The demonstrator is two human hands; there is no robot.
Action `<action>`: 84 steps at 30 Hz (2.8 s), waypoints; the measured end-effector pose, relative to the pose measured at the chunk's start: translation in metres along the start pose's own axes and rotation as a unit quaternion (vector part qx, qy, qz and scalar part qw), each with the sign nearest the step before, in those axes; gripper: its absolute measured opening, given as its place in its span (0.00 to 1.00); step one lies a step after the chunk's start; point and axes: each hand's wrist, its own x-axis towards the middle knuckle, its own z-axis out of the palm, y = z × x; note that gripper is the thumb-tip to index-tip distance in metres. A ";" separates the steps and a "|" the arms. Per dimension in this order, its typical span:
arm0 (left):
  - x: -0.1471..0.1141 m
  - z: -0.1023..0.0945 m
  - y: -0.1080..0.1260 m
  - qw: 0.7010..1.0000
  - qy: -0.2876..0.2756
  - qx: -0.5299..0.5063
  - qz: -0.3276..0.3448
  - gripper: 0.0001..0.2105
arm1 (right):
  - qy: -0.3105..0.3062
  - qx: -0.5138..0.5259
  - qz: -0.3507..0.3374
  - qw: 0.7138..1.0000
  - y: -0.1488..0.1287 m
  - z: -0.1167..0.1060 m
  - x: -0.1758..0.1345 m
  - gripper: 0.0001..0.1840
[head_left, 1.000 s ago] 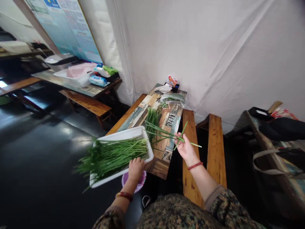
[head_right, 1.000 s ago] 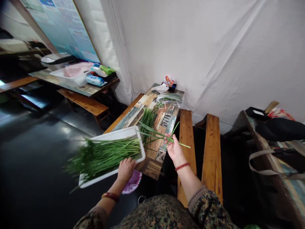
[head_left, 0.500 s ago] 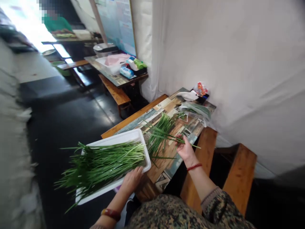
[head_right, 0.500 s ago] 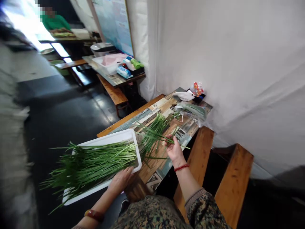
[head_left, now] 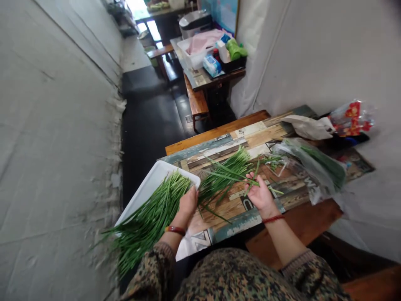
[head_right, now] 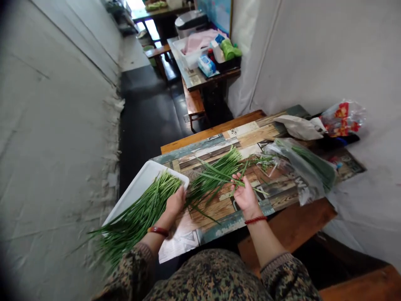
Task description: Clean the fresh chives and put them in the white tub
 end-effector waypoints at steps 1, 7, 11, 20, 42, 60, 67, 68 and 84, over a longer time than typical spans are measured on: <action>0.007 -0.001 0.004 1.000 0.002 -0.007 -0.007 0.16 | -0.005 -0.013 0.010 1.000 -0.002 0.003 0.002 0.11; 0.066 -0.018 0.016 0.999 0.018 -0.048 -0.019 0.17 | 0.002 -0.064 -0.001 0.998 -0.020 0.013 0.006 0.12; 0.094 -0.027 0.021 0.996 0.015 -0.085 0.024 0.21 | 0.009 -0.080 -0.020 0.997 -0.027 0.012 0.002 0.09; -0.002 -0.003 -0.039 0.996 0.030 -0.077 0.046 0.32 | 0.034 -0.068 -0.051 0.996 -0.042 -0.008 -0.023 0.08; -0.026 -0.052 -0.052 0.989 0.008 0.020 -0.147 0.11 | -0.376 -0.844 -0.271 0.269 0.105 0.059 0.038 0.17; -0.022 -0.013 -0.021 0.982 -0.022 -0.025 -0.184 0.10 | -0.450 -0.865 -0.206 0.078 0.079 -0.014 0.024 0.16; -0.024 0.010 0.002 0.985 -0.023 -0.034 -0.165 0.09 | -0.404 -0.723 -0.258 0.498 0.029 0.020 0.003 0.17; -0.026 0.012 0.004 0.985 -0.021 -0.036 -0.165 0.10 | -0.373 -0.678 -0.255 0.581 0.019 0.028 0.002 0.15; -0.028 0.016 -0.001 0.975 0.071 -0.118 -0.176 0.15 | -0.062 -0.346 -0.037 0.936 -0.089 0.028 0.019 0.19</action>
